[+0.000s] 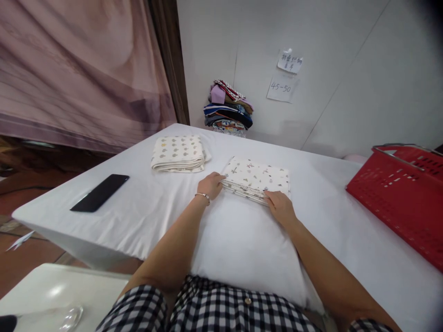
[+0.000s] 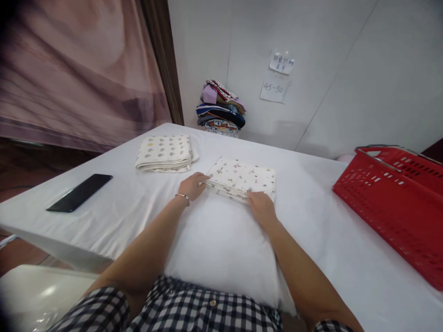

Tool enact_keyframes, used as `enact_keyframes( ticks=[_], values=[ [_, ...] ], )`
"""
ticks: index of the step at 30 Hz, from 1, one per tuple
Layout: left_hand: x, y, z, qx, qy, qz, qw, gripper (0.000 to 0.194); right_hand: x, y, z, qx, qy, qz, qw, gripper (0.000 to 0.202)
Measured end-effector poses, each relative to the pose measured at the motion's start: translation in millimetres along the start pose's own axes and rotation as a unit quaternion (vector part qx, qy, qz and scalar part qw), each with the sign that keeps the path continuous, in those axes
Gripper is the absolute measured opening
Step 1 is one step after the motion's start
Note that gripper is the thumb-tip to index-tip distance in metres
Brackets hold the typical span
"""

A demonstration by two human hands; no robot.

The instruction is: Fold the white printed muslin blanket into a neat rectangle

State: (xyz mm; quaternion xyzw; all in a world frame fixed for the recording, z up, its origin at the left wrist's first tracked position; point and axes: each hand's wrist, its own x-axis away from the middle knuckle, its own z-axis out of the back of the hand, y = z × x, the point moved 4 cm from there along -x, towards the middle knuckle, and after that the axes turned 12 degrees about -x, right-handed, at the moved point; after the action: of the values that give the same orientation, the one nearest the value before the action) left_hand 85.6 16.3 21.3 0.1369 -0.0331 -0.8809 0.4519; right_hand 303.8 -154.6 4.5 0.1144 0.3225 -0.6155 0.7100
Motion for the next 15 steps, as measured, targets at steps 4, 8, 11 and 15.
enact_keyframes(
  ticks=[4,8,11,15],
  values=[
    [-2.2,-5.3,-8.5,0.000,-0.039,0.020,0.999,0.042,-1.6,-4.2,-2.2,0.004,-0.038,-0.006,0.999,0.025],
    [-4.1,-8.5,-8.5,0.016,-0.048,0.017,0.999,0.042,-1.8,-5.5,-3.5,0.001,-0.049,-0.013,0.999,0.024],
    [-4.4,-2.4,-3.3,0.018,0.006,0.000,1.000,0.044,-2.5,-4.9,-4.7,0.000,-0.051,-0.021,0.999,0.023],
    [2.4,28.7,-1.1,0.010,0.113,-0.109,0.988,0.041,-4.4,-5.3,-5.6,-0.005,-0.053,-0.030,0.998,0.023]
  ],
)
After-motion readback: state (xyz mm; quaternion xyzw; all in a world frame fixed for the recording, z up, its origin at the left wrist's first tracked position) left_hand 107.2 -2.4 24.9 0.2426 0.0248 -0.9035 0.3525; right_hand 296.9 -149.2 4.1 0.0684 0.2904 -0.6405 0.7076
